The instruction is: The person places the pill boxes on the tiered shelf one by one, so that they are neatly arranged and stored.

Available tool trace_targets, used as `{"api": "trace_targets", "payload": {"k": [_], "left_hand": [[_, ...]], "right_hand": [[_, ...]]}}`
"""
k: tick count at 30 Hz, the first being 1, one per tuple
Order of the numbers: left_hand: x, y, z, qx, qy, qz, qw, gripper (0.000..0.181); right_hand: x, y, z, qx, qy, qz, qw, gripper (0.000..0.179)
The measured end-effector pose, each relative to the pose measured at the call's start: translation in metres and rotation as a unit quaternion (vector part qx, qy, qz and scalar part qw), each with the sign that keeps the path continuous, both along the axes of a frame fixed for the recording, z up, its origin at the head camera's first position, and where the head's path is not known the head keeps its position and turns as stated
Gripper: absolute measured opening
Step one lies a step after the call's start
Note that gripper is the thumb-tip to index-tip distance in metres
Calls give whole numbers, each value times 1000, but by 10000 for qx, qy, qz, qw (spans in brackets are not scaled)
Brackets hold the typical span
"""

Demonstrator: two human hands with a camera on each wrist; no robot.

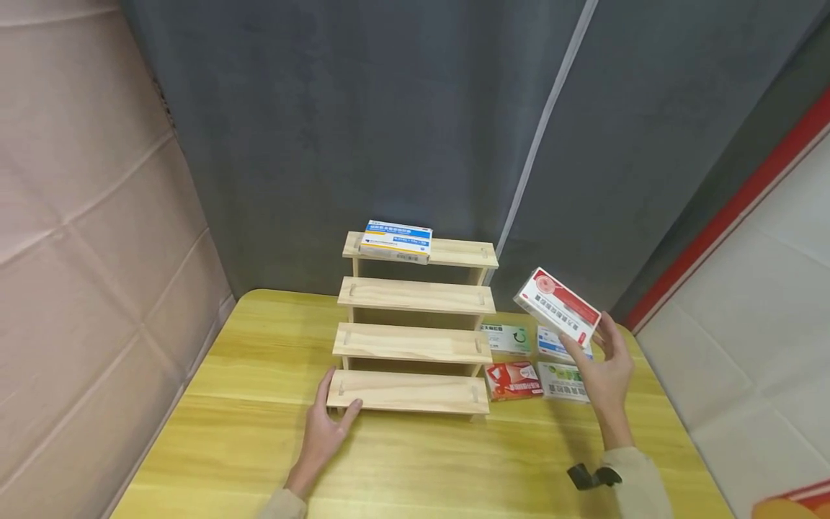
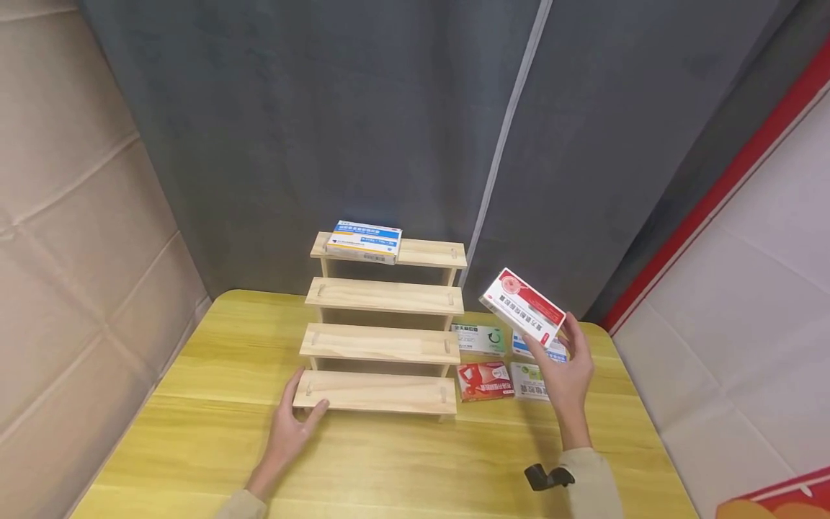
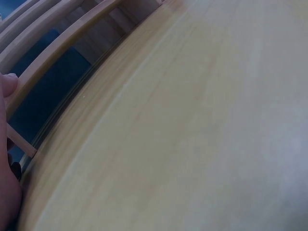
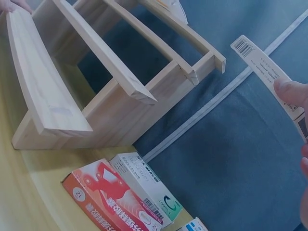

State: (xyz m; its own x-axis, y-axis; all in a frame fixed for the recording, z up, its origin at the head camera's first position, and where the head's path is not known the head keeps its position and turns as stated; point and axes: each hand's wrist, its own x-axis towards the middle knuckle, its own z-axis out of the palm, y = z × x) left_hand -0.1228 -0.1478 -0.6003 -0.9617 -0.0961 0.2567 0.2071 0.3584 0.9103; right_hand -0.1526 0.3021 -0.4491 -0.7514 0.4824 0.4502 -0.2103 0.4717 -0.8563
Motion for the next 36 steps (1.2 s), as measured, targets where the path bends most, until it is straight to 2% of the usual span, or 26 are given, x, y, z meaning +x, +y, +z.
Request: {"api": "trace_targets", "payload": {"k": [4,11,17,25,32,36], "left_hand": [[0,1,1,8,-31,-29,10000,84],[1,1,1,33,-99,-12,9999,84],[1,1,0,23,-112,-1,9999,84],[1,0,2,11,-47,18,10000,84],[1,0,1,6,-64,14,10000,84],[1,0,1,-10,-69,33,10000,84]], "right_hand": [[-2,-1,2,23,-96,-21,9999,76],[-11,-7,7,-36,48,132,9999,77],[-17,-12,13,124,7,161,9998,74],[-22,-22,22,51,177,337,9993,75],[-24,-31,31,43,488,410,9980,76],[-25,-36,35,122,433,381,9983,75]]}}
